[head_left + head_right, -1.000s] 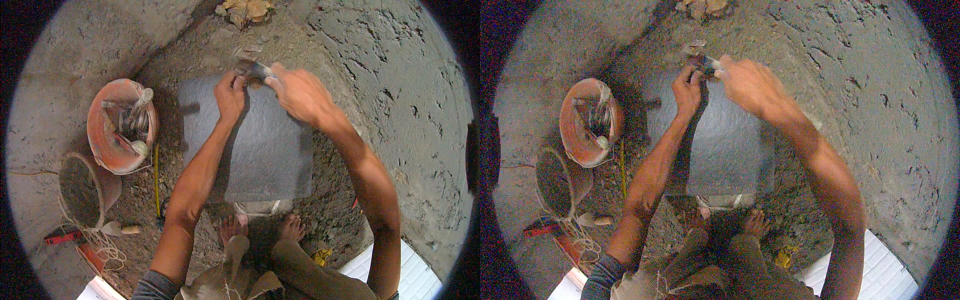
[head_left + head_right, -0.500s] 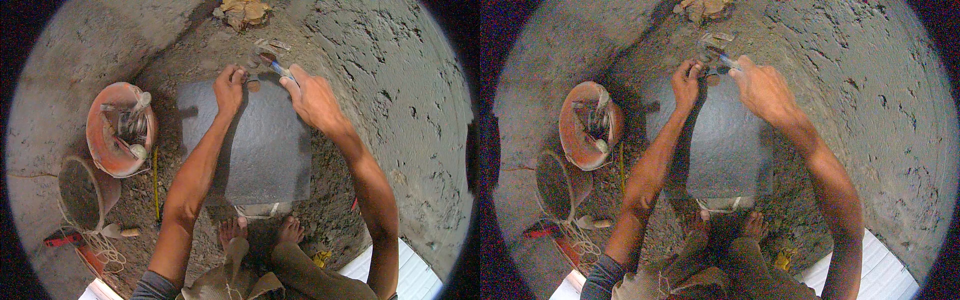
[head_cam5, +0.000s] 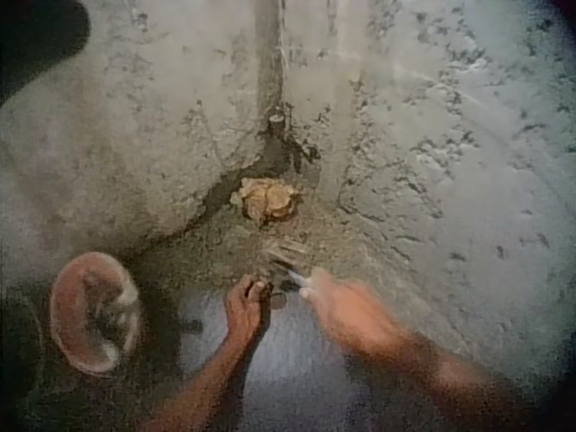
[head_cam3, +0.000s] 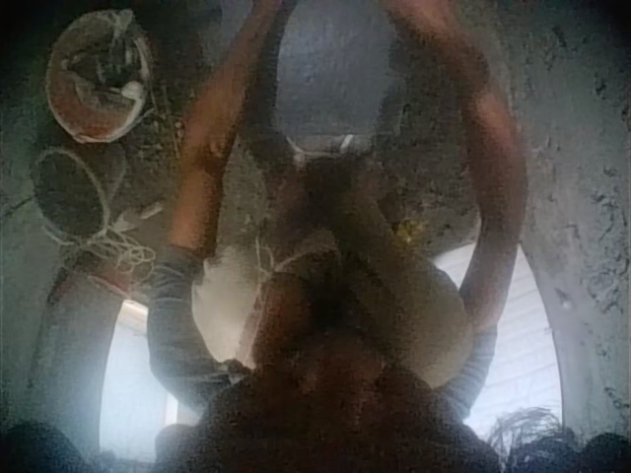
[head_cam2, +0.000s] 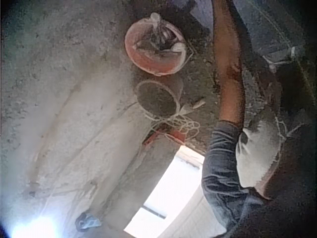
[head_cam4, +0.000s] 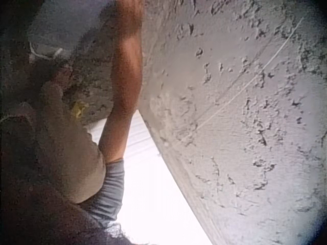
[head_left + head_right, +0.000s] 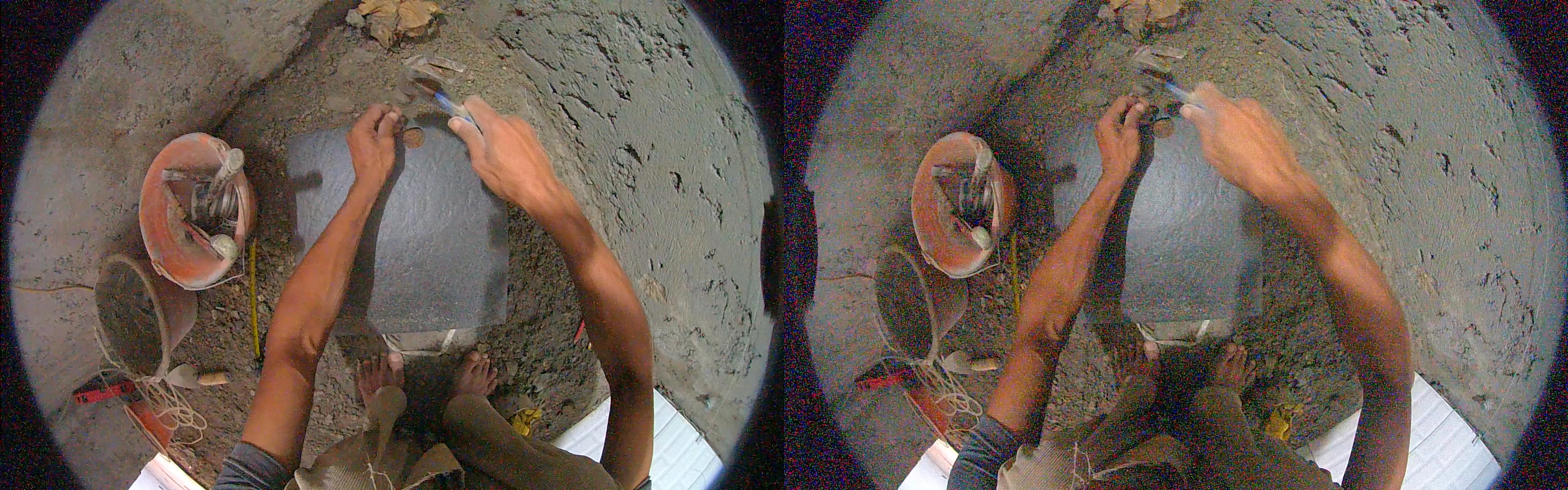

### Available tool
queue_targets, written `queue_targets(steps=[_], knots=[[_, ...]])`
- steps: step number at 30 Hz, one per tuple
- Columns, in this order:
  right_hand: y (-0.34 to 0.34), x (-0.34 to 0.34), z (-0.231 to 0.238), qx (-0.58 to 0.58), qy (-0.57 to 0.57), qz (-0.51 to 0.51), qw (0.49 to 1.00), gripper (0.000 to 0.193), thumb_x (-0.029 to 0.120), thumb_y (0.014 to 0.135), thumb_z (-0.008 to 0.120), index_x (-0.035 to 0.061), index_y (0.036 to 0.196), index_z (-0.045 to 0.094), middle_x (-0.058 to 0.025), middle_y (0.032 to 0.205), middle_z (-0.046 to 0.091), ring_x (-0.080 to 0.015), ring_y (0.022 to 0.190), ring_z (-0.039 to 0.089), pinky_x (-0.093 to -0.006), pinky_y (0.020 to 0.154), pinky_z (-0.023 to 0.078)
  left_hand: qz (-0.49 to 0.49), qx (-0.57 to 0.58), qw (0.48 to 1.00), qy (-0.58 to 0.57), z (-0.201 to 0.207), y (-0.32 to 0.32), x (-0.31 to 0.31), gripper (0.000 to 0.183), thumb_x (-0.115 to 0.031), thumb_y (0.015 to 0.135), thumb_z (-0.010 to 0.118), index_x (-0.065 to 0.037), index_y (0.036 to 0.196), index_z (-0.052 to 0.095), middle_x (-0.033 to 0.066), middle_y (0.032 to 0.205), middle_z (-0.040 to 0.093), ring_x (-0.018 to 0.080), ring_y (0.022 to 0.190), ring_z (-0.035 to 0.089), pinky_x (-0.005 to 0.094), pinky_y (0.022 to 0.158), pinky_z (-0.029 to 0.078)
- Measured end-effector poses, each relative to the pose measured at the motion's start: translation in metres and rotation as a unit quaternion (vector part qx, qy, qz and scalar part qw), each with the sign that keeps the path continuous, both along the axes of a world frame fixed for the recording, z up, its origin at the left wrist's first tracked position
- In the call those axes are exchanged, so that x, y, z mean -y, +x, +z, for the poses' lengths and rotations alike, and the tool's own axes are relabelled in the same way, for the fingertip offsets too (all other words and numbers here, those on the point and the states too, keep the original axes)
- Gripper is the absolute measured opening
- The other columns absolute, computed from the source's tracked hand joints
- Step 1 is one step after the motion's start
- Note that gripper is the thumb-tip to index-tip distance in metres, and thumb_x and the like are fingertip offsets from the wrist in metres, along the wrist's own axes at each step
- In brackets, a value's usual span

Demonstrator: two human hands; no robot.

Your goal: The person uses a hammer to tap a small metal object onto a dark square tile, then lifts the tile and places it against a wall, aligning it with a string line and marking the wall with a pencil.

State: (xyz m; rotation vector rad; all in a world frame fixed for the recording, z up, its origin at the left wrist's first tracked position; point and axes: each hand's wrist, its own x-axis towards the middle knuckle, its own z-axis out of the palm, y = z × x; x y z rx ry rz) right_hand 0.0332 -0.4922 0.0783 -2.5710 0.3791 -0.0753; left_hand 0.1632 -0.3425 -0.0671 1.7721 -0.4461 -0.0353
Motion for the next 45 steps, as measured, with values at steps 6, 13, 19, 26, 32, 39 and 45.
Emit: queue_targets(steps=[6,13,19,26,32,39,45], knots=[[0.019,0.001,-0.012,0.04,-0.03,0.053,0.997,0.03,0.033,0.103,0.051,0.0027,0.103,0.053,-0.0299,0.081,0.063,-0.0524,0.08,0.06,-0.0594,0.069,0.045,0.006,0.012,0.999,0.032,-0.004,0.002,0.001,0.017,-0.016,0.092,0.064,0.0,0.094,0.068,0.0118,0.077,0.067,0.0188,0.071,0.062,0.0343,0.067,0.048],[0.029,-0.005,0.0,0.018,-0.041,0.027,0.999,0.029,0.031,0.103,0.05,0.0028,0.107,0.055,-0.0297,0.08,0.063,-0.0524,0.079,0.061,-0.0598,0.07,0.046,-0.002,0.023,1.0,0.013,-0.004,0.003,0.002,0.015,-0.014,0.091,0.064,0.001,0.089,0.065,0.0156,0.075,0.064,0.0242,0.069,0.06,0.0364,0.067,0.046],[0.029,0.001,0.002,-0.009,-0.045,0.068,0.997,0.031,0.031,0.103,0.051,0.0002,0.102,0.056,-0.0302,0.078,0.062,-0.0526,0.079,0.06,-0.0591,0.07,0.046,-0.007,0.072,0.995,0.064,-0.01,0.004,-0.002,0.014,-0.013,0.092,0.063,0.0,0.09,0.066,0.0153,0.076,0.064,0.026,0.07,0.061,0.0373,0.067,0.046],[0.024,0.0,0.002,0.009,-0.039,0.047,0.998,0.032,0.032,0.103,0.051,0.0005,0.104,0.055,-0.0303,0.077,0.062,-0.0528,0.077,0.06,-0.0593,0.068,0.045,0.028,0.017,0.999,0.005,-0.005,0.002,0.002,0.011,-0.011,0.092,0.062,-0.001,0.092,0.067,0.012,0.077,0.066,0.0224,0.071,0.062,0.0357,0.069,0.048],[0.022,0.0,0.007,-0.045,-0.054,0.043,0.997,0.033,0.034,0.102,0.051,0.0027,0.109,0.058,-0.0282,0.083,0.068,-0.049,0.082,0.067,-0.059,0.072,0.052,0.018,0.021,0.999,0.038,0.001,0.001,0.0,0.012,-0.011,0.093,0.062,-0.001,0.092,0.067,0.0112,0.078,0.068,0.0195,0.073,0.063,0.0339,0.07,0.049],[0.02,-0.001,0.005,-0.031,-0.039,0.043,0.998,0.033,0.034,0.102,0.049,0.0029,0.108,0.057,-0.0278,0.084,0.068,-0.0489,0.082,0.067,-0.059,0.074,0.052,0.017,0.025,0.999,0.021,0.0,0.001,-0.001,0.013,-0.012,0.092,0.062,-0.001,0.093,0.069,0.0109,0.08,0.069,0.0192,0.074,0.063,0.0333,0.07,0.048],[0.022,-0.002,-0.004,-0.013,-0.032,0.051,0.998,0.031,0.033,0.103,0.049,0.0034,0.109,0.056,-0.0288,0.085,0.066,-0.0511,0.083,0.063,-0.0594,0.073,0.048,0.015,0.031,0.999,0.021,-0.003,0.0,0.0,0.013,-0.011,0.091,0.062,-0.001,0.094,0.069,0.0115,0.079,0.068,0.0202,0.075,0.064,0.0331,0.071,0.049]])
